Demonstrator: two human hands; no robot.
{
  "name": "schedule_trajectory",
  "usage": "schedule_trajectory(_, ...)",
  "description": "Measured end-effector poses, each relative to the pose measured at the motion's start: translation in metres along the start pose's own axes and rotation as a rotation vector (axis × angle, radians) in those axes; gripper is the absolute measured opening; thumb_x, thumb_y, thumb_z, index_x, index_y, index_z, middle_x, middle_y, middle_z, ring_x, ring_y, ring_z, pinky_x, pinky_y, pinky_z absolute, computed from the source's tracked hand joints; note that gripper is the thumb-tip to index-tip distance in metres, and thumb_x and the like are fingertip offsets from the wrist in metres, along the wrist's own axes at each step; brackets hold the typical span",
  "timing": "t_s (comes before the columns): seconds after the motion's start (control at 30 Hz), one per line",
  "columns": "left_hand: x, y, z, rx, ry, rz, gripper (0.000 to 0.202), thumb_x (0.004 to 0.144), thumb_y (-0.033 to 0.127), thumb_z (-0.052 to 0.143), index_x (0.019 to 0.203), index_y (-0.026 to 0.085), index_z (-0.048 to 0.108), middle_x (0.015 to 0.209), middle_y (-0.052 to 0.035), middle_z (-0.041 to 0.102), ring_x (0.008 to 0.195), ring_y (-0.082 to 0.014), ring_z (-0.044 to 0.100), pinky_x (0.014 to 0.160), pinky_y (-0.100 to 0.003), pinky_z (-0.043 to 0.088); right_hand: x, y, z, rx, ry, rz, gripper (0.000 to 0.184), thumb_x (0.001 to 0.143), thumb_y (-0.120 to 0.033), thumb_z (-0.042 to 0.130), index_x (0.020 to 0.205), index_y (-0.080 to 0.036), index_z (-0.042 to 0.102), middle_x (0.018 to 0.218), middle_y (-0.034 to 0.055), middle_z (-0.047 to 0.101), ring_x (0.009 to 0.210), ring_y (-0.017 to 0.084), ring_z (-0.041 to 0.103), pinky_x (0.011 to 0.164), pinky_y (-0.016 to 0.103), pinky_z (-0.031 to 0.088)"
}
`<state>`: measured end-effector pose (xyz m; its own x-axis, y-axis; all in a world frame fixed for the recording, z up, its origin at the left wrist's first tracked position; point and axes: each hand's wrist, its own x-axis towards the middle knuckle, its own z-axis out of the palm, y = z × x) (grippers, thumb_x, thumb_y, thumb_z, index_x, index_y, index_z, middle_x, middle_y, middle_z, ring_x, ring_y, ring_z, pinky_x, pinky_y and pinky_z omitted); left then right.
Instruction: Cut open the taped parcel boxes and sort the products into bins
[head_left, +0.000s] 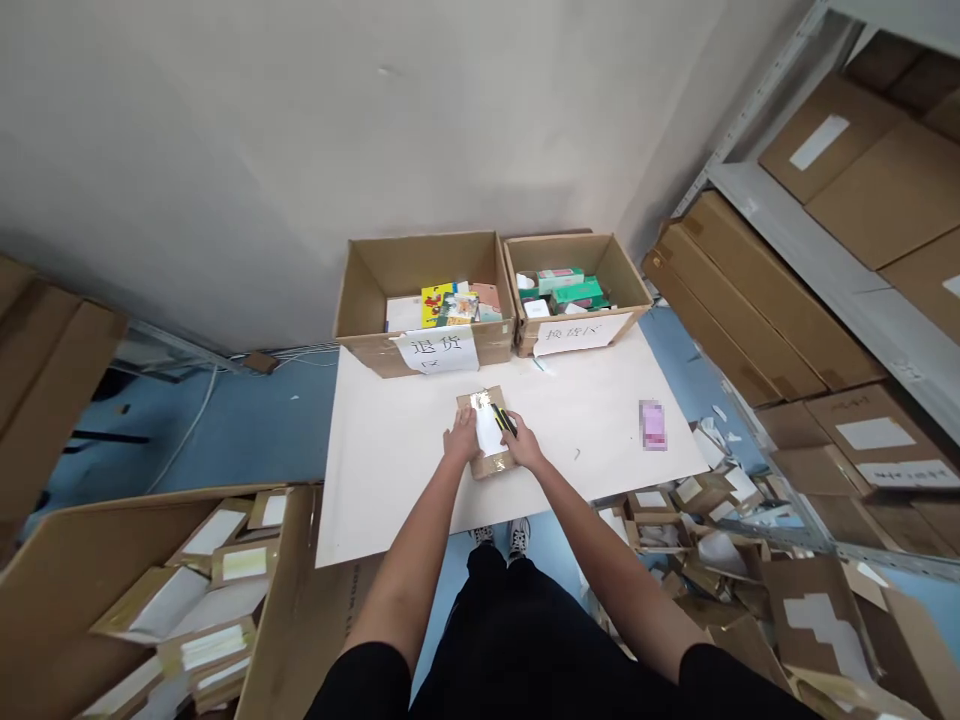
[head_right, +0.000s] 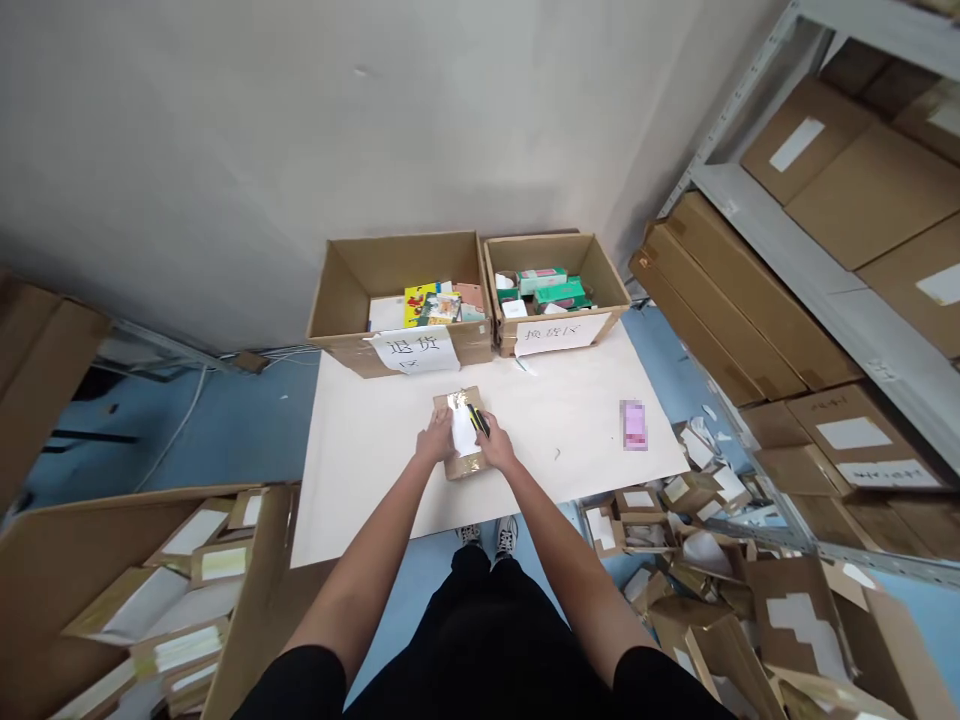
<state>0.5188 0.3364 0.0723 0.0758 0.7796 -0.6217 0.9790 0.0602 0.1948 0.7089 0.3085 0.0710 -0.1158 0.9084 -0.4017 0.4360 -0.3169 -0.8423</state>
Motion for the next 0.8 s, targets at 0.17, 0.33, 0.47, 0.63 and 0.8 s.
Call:
schedule_trajectory(0.17,-0.001,0.002,0.003,0.001,0.008,0.016,0.129,0.073,0.033,0.089,0.169,0.037,0.004,0.179,-0.0057,-0.007,0.165,-0.0285,-0.004,0.125,-0.056,0.033,0.024,-0.05,0.02,-0.531,0.019,-0.06,0.058,0.105,-0.022,0.045,0.162,-0.028,0.036,0.127,0.0069,0.074,0.109,0.023,0.072,0.094,0.03,0.051)
schedule_trajectory(0.33,-0.003,0.0,0.006,-0.002,0.029,0.047,0.123,0.074,0.034,0.088,0.169,0.037,0.01,0.179,-0.0056,-0.002,0.165,-0.0301,0.0,0.126,-0.055,0.028,0.036,-0.075,0.037,-0.746,-0.005,0.056,0.057,0.106,-0.022,0.04,0.163,-0.026,0.037,0.128,0.0122,0.073,0.115,0.027,0.071,0.092,0.033,0.05)
schedule_trajectory(0.47,-0.008,-0.003,0.003,0.043,0.089,0.12,0.117,0.073,0.038,0.087,0.168,0.032,0.019,0.179,-0.0106,0.008,0.164,-0.0334,0.006,0.126,-0.056,0.025,0.03,-0.081,0.043,-0.804,-0.009,0.091,0.061,0.106,-0.024,0.043,0.165,-0.026,0.031,0.127,0.0132,0.073,0.116,0.027,0.07,0.092,0.034,0.049)
schedule_trajectory(0.63,-0.008,-0.025,-0.004,0.1,0.028,0.256,0.122,0.069,0.047,0.088,0.168,0.036,0.018,0.179,-0.0058,0.009,0.163,-0.039,0.004,0.127,-0.059,0.022,0.022,-0.084,0.047,-0.823,0.002,0.121,0.063,0.104,-0.023,0.043,0.166,-0.025,0.03,0.13,0.0132,0.072,0.118,0.026,0.069,0.092,0.033,0.05)
schedule_trajectory(0.8,-0.005,-0.048,-0.006,0.087,-0.022,0.318,0.123,0.068,0.061,0.087,0.167,0.046,0.015,0.179,0.0042,0.003,0.162,-0.0452,-0.003,0.127,-0.063,0.019,0.01,-0.073,0.055,-0.846,0.0,0.179,0.067,0.1,-0.018,0.047,0.165,-0.026,0.032,0.128,0.0138,0.072,0.117,0.028,0.07,0.09,0.033,0.051)
